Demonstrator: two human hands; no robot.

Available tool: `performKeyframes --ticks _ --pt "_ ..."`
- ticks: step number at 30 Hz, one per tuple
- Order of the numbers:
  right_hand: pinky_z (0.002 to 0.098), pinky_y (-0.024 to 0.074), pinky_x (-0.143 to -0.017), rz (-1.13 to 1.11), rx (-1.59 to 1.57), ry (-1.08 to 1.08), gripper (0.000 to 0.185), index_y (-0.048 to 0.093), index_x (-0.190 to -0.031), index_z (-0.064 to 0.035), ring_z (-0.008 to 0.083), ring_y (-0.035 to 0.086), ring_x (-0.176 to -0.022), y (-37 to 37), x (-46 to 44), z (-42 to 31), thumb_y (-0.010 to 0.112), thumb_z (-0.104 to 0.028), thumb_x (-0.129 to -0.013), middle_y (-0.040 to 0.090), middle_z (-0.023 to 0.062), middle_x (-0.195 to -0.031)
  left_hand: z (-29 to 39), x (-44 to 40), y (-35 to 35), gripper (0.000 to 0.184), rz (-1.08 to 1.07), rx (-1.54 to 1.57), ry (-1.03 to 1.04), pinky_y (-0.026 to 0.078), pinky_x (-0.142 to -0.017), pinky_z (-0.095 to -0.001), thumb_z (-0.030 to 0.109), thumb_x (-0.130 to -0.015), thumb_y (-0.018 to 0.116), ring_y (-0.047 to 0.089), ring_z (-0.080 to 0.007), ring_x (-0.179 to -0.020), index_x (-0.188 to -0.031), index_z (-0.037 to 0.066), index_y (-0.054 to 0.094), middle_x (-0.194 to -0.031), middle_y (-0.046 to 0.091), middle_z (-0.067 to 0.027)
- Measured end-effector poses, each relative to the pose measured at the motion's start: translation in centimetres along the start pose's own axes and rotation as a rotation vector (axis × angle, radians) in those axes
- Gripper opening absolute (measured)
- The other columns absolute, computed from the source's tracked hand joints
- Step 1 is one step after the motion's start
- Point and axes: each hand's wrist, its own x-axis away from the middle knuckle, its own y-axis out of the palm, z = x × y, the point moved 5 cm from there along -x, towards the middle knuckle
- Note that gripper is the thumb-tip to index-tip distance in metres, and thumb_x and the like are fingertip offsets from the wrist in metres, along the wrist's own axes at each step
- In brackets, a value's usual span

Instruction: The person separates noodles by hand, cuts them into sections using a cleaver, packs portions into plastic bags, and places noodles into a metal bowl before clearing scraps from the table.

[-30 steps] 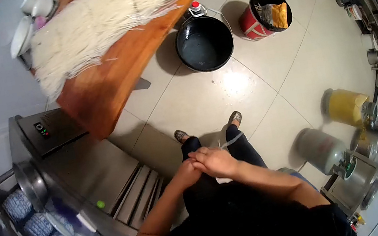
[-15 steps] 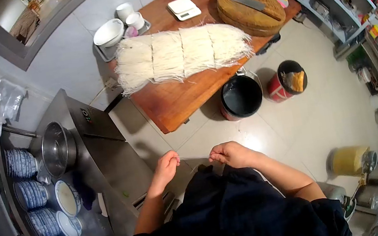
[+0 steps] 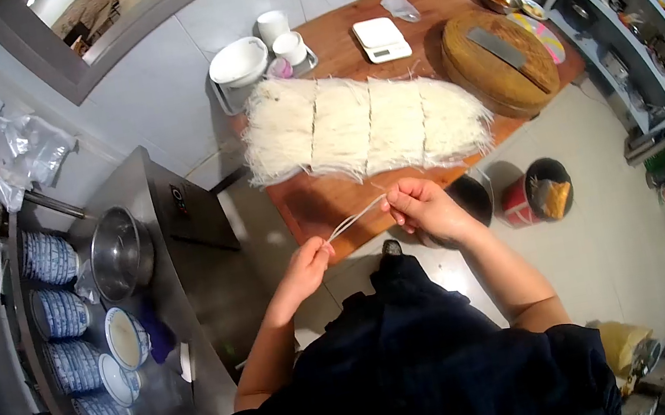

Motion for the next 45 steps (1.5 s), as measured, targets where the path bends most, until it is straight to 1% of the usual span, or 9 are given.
performKeyframes --ticks 7,14,19,23,29,33,39,41,45 --pt "0.0185 0.0385 -0.054 -0.214 0.165 0.003 0.021 0.062 -0.091 -0.0073 0.0043 0.046 -0.059 -3.6 -5.1 -6.3 0.048 -0.023 -0.097 0.053 -0.0033 -0.067 -6.1 -5.8 -0.8 0.021 0.057 -0.161 -0.472 0.045 -0.058 -0.0287 0.021 -0.092 0.045 0.056 -0.0148 -0.066 -0.088 0.004 0.056 -0.073 0.058 -0.0057" --pt "0.0241 0.0435 -0.059 -0.37 0.587 -0.009 0.018 0.063 -0.093 -0.0064 0.0073 0.054 -0.065 -4.4 -9.8 -5.7 0.051 -0.02 -0.094 0.058 -0.0008 -0.071 3.1 -13.8 -0.5 0.02 0.298 0.731 0.039 0.044 -0.077 -0.0241 0.019 -0.1 0.039 0.055 -0.0113 -0.085 -0.093 0.005 0.051 -0.088 0.056 -0.0034" --pt "0.0229 0.0434 -0.058 -0.224 0.382 -0.041 0.021 0.063 -0.093 -0.0055 0.0067 0.052 -0.064 -5.7 -11.3 -3.9 0.049 -0.021 -0.096 0.057 -0.0011 -0.07 5.8 -17.2 2.1 0.022 0.161 0.856 -0.075 0.047 -0.068 -0.0305 0.022 -0.098 0.04 0.055 -0.0156 -0.072 -0.093 0.003 0.049 -0.082 0.057 -0.0088" --pt "0.0191 0.0397 -0.053 -0.068 0.088 0.037 0.022 0.061 -0.093 -0.0047 0.0043 0.047 -0.06 -9.5 -11.1 -3.7 0.047 -0.021 -0.097 0.053 -0.0021 -0.067 7.4 -16.3 2.2 0.026 -0.124 0.69 -0.194 0.038 -0.052 -0.0246 0.024 -0.1 0.037 0.036 -0.0076 -0.047 -0.093 0.003 0.051 -0.06 0.043 -0.0007" --pt "0.0245 0.0449 -0.058 0.155 0.048 0.125 0.017 0.061 -0.095 -0.005 0.0116 0.054 -0.064 -14.7 -10.3 -0.8 0.05 -0.018 -0.094 0.056 0.0015 -0.071 6.3 -15.2 -0.3 0.025 -0.302 0.412 -0.184 0.039 -0.055 -0.0226 0.022 -0.098 0.043 0.042 -0.0082 -0.055 -0.091 0.002 0.057 -0.064 0.046 0.0018" --pt "0.0413 0.0459 -0.083 0.526 1.071 -0.472 0.026 0.061 -0.106 -0.0062 0.0368 0.054 -0.098 -13.1 -10.0 -3.7 0.06 -0.005 -0.08 0.057 0.0174 -0.104 7.1 -15.8 -0.4 0.016 -0.26 0.028 0.066 0.044 -0.068 -0.0254 0.016 -0.093 0.05 0.054 -0.0121 -0.074 -0.088 0.004 0.06 -0.079 0.058 -0.003" --pt "0.0306 0.0489 -0.08 -0.121 0.528 -0.253 0.032 0.054 -0.122 -0.0041 0.0251 0.06 -0.097 -5.1 -11.9 -2.4 0.055 -0.015 -0.091 0.059 0.0155 -0.113 10.1 -16.0 -0.3 0.019 -0.142 0.103 0.206 0.047 -0.074 -0.0305 0.015 -0.095 0.046 0.061 -0.018 -0.082 -0.092 0.0 0.058 -0.086 0.064 -0.011" --pt "0.0205 0.0476 -0.064 -0.121 0.182 -0.005 0.031 0.053 -0.122 -0.0023 0.0087 0.057 -0.078 -4.2 -12.4 -1.4 0.051 -0.016 -0.095 0.063 0.0059 -0.101 9.6 -16.0 -0.5 0.018 -0.069 0.24 0.189 0.048 -0.074 -0.0307 0.015 -0.094 0.048 0.061 -0.0181 -0.084 -0.096 0.0 0.056 -0.087 0.063 -0.0114" --pt "0.0194 0.0399 -0.052 -0.145 0.28 0.015 0.016 0.059 -0.1 -0.0007 0.0067 0.049 -0.058 -3.3 -12.9 -2.1 0.052 -0.014 -0.094 0.057 0.0002 -0.071 8.6 -14.9 -2.5 0.018 0.037 0.075 0.222 0.046 -0.069 -0.0325 0.016 -0.094 0.048 0.056 -0.0183 -0.077 -0.092 0.0 0.054 -0.083 0.06 -0.0112"
